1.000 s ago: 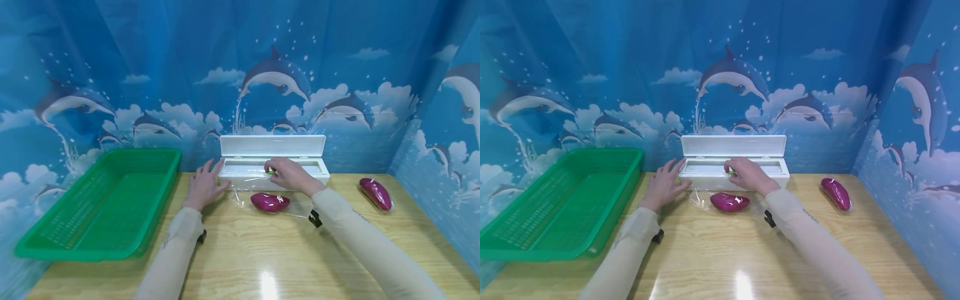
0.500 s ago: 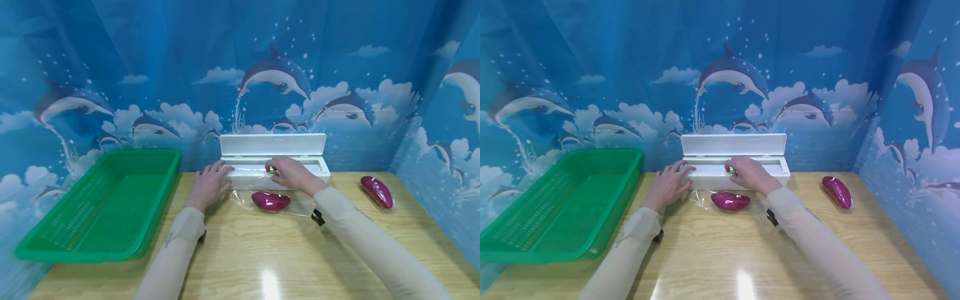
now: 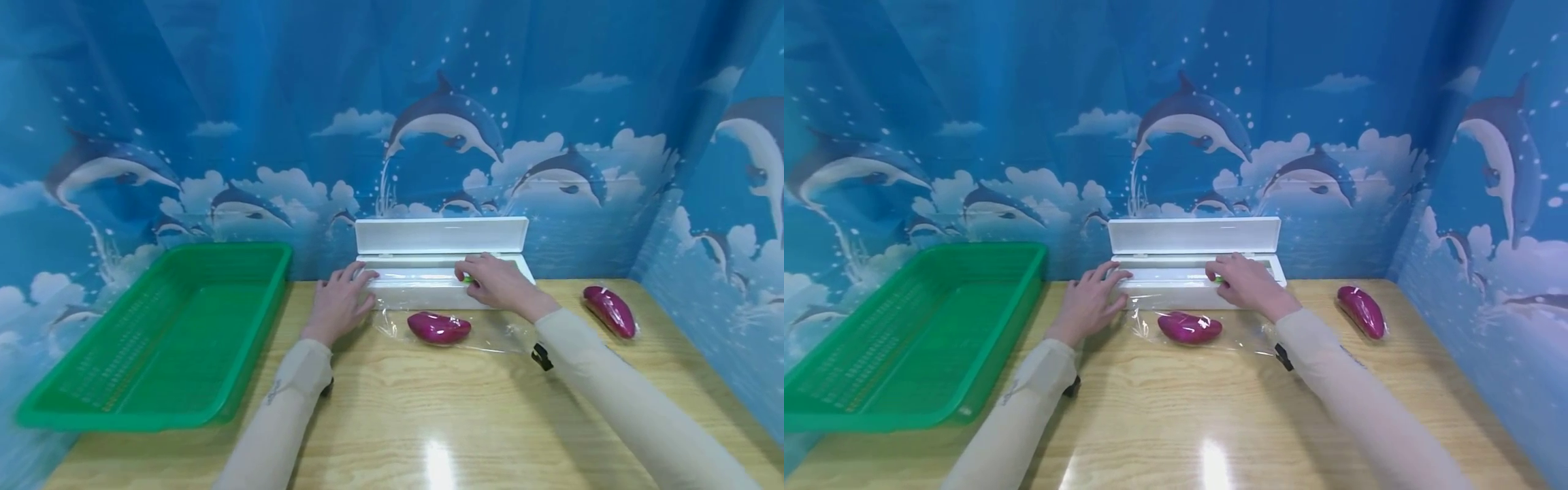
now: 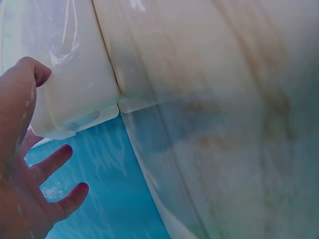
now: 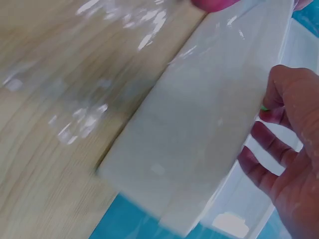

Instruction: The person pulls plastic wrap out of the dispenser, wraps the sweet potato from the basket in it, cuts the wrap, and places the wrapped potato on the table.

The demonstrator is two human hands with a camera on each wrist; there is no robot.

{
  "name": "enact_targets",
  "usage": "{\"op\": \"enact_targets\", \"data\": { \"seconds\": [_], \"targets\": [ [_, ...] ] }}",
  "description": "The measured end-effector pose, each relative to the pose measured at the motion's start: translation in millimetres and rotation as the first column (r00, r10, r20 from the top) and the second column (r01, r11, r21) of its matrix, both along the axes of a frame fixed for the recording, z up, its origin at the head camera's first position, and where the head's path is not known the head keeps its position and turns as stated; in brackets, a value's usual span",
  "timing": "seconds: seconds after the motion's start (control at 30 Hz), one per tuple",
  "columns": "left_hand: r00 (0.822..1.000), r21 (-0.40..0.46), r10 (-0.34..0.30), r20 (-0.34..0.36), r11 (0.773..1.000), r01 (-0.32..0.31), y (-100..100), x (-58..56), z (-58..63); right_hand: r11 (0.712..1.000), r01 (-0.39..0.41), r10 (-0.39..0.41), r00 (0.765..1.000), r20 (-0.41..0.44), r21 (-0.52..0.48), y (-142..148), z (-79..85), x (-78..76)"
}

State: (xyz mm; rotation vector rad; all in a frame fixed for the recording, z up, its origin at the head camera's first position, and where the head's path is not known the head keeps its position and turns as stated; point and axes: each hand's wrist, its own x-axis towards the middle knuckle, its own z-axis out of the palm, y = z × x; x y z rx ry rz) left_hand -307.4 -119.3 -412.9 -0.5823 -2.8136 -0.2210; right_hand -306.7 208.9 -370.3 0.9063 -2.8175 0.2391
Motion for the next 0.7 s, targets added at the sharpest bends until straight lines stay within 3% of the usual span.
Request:
{"op": "enact_targets", "data": {
  "seconds": [0.27,0.7],
  "targets": [
    [1.000,0.011,0.008,0.010,1.000,-0.008,-2,-0.9,-1.2,1.000,0.018,-0.018,1.000,-0.012,-0.011,30,-1.0,5.3],
    [1.000,0.017,0.005,0.024,1.000,-0.006,-1,1.3,1.2,0.998,0.058,-0.057,0.998,0.007,-0.031,51,0.1,12.7]
  ]
}}
